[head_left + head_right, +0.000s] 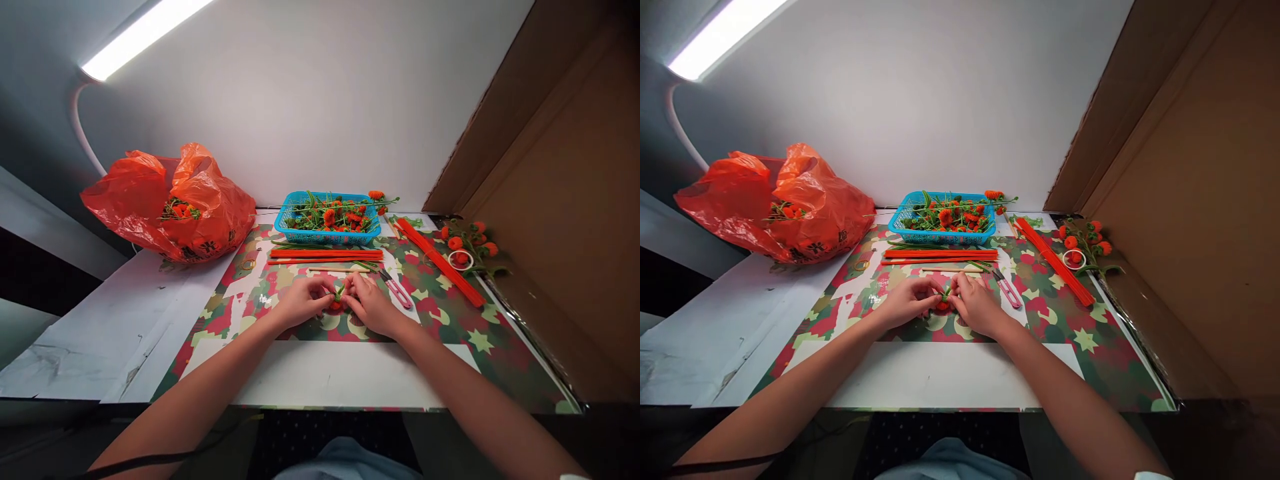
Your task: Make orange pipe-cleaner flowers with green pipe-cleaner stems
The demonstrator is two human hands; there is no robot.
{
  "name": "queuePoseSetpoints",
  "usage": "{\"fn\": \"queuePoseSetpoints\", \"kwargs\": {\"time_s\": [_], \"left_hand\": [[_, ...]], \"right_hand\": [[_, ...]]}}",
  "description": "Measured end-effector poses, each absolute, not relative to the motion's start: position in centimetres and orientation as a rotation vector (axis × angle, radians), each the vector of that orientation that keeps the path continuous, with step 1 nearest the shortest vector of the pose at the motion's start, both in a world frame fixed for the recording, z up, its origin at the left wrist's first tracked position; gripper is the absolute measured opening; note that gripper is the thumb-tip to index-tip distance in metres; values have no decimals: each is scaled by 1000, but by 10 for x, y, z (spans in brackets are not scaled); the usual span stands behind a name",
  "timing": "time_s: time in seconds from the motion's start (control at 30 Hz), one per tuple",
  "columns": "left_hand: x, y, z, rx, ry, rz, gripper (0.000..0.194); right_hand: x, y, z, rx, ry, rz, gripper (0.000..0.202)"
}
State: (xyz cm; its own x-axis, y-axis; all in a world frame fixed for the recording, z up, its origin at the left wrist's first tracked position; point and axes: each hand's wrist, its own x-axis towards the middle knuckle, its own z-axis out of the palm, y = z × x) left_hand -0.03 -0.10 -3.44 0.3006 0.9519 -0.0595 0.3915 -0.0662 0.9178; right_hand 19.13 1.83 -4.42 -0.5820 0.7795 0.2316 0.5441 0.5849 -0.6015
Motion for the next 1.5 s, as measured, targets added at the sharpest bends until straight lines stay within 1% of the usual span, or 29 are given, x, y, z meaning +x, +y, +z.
{"fn": "queuePoseSetpoints", "kwargs": {"time_s": [0.17,0.33,0.47,0.67,0.83,0.97,1.2,1.3,1.37,1.47,1.5], "left_hand": [[1,0,-32,1677,1235,700,24],[3,-1,-31,1727,1287,725,26],[4,0,-33,1688,1317,723,22],[4,2,-38,1677,1376,748,24],[5,1,-39,1652,1376,743,22],[6,-1,-39,1686,1381,725,20],[6,-4,-36,1798,1375,706,12],[6,-4,-35,1827,1369,707,11],[6,-3,-36,1839,1365,716,11],[6,-3,-37,1838,1341,739,12],[5,-3,-37,1835,1330,745,12]], "right_hand": [[189,18,-43,-1074,-2388,546,11],[186,18,-44,-1062,-2402,455,12],[186,17,-45,-1068,-2386,473,10],[191,19,-42,-1121,-2267,496,13],[194,24,-41,-1146,-2137,539,4],[189,25,-43,-1038,-2117,637,11],[182,18,-41,-1025,-2155,576,13],[185,18,-40,-1067,-2174,587,5],[188,19,-40,-1106,-2206,598,10],[191,21,-39,-1111,-2263,620,5],[191,21,-38,-1101,-2275,627,7]]}}
